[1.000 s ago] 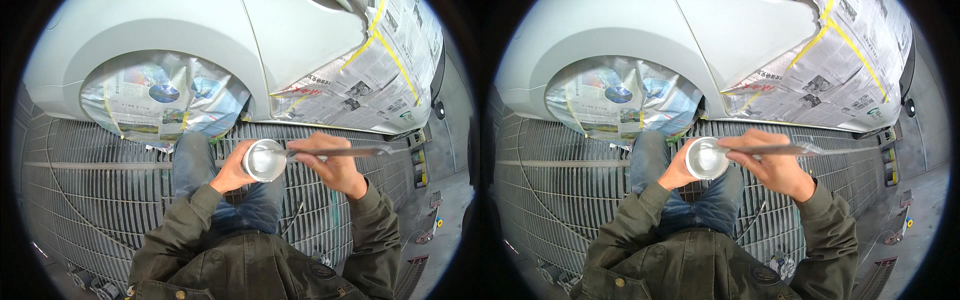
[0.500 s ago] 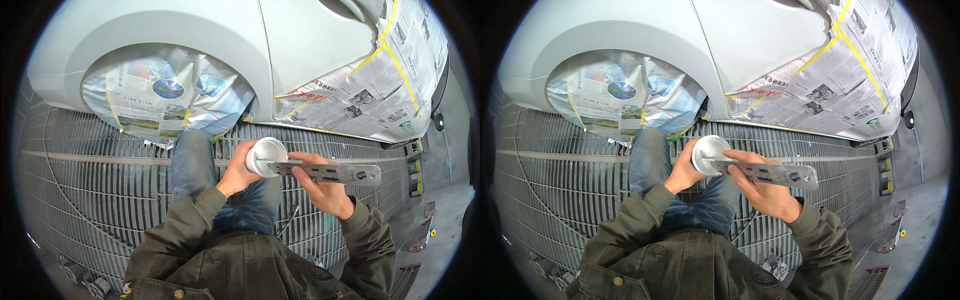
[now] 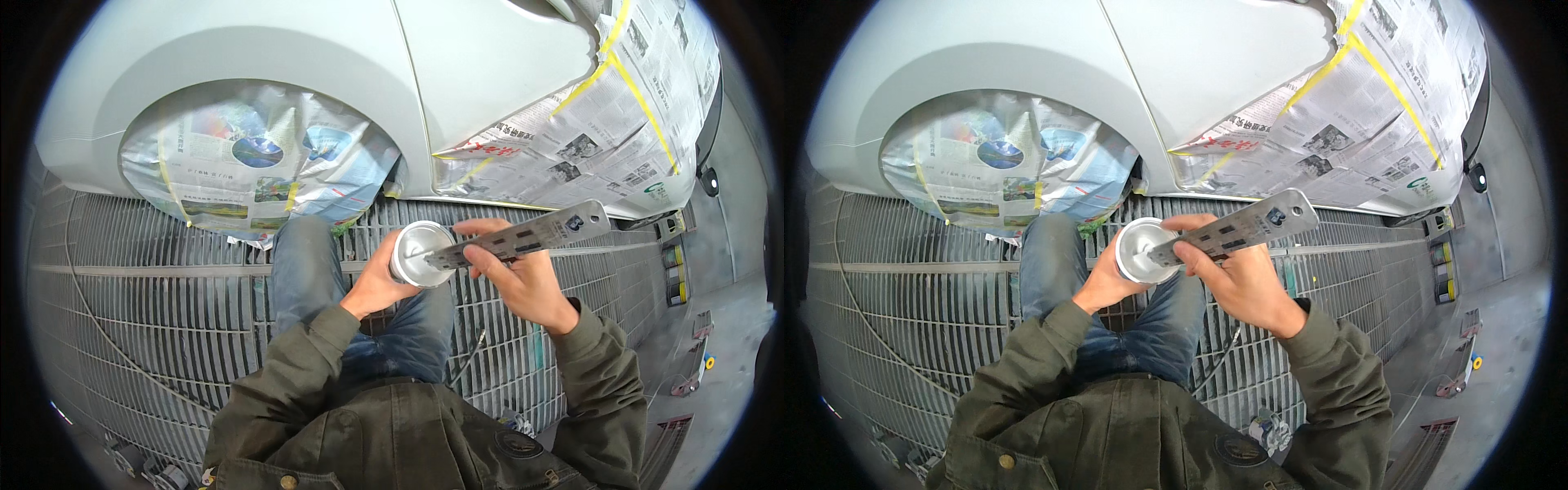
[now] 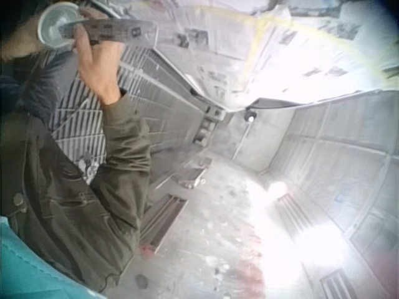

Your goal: The person walks into a paint booth carrying a cup and a stir stick, then stirs a white liquid inside the cup. They briefly touch the car's fender, exit the booth to retrieve more liquid from a dispenser, and return to continue stirring the mixture in the cup.

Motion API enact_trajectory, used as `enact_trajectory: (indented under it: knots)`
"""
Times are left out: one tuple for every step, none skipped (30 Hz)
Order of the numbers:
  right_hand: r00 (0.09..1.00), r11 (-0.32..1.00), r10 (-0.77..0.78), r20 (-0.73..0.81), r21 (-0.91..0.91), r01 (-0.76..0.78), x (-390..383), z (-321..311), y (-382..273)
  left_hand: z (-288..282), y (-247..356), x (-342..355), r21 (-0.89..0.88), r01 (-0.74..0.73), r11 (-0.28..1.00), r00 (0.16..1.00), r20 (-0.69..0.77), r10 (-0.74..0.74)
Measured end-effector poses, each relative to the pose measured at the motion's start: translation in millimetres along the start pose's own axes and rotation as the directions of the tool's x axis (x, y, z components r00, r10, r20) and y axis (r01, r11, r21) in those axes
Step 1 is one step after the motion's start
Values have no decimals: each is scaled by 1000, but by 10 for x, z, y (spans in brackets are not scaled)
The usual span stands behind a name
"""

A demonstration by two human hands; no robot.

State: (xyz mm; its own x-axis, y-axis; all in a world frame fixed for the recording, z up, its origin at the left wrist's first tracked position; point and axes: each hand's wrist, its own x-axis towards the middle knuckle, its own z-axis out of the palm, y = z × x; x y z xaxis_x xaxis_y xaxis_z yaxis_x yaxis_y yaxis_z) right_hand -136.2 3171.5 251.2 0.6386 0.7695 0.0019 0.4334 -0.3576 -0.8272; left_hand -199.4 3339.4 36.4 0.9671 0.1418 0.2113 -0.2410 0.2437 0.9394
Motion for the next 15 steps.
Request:
enact_trajectory:
  knots:
    - [999, 1000, -10, 48, -6, 10, -9, -62, -33, -4, 71, 7, -18, 20, 1000, 1000, 20, -20]
    - [995, 1000, -19, 95, -12, 20, -15, -135, -76, -13, 102, 22, -35, 41, 999, 998, 41, -40]
    - [992, 999, -47, 120, -9, 48, -1, -211, -167, -62, 83, 25, -61, 47, 997, 996, 82, -41]
    - [992, 996, -88, 94, -24, 91, 24, -262, -195, -116, 75, 25, -37, 48, 998, 994, 104, -44]
    - [970, 967, -208, 128, -121, 223, 83, -315, -232, -167, 74, 24, -13, 50, 999, 991, 125, -48]
    - [936, 913, -312, 164, -220, 343, 125, -378, -253, -178, 81, 42, 7, 52, 999, 986, 157, -52]
    - [923, 891, -322, 209, -262, 370, 166, -396, -254, -179, 118, 52, 7, 46, 999, 983, 178, -47]
    - [904, 873, -366, 220, -257, 415, 201, -360, -189, -187, 117, 55, 21, 50, 999, 980, 190, -53]
    - [894, 856, -388, 225, -271, 439, 209, -321, -116, -206, 121, 74, 35, 50, 998, 978, 202, -56]
    - [883, 839, -410, 231, -284, 464, 208, -289, -54, -220, 128, 94, 50, 49, 998, 975, 213, -58]
    - [901, 860, -373, 224, -281, 426, 171, -255, -19, -217, 136, 91, 84, 45, 995, 979, 193, -60]
    - [915, 881, -336, 222, -269, 389, 119, -197, 27, -209, 160, 75, 56, 57, 997, 983, 174, -66]
    - [928, 900, -299, 221, -257, 351, 72, -147, 53, -187, 198, 64, 27, 69, 997, 985, 154, -73]
    - [935, 907, -297, 196, -249, 340, 39, -108, 51, -169, 221, 54, -1, 80, 997, 988, 135, -80]
    - [941, 915, -292, 170, -236, 327, -6, -56, 42, -169, 197, 15, 20, 110, 994, 988, 111, -111]
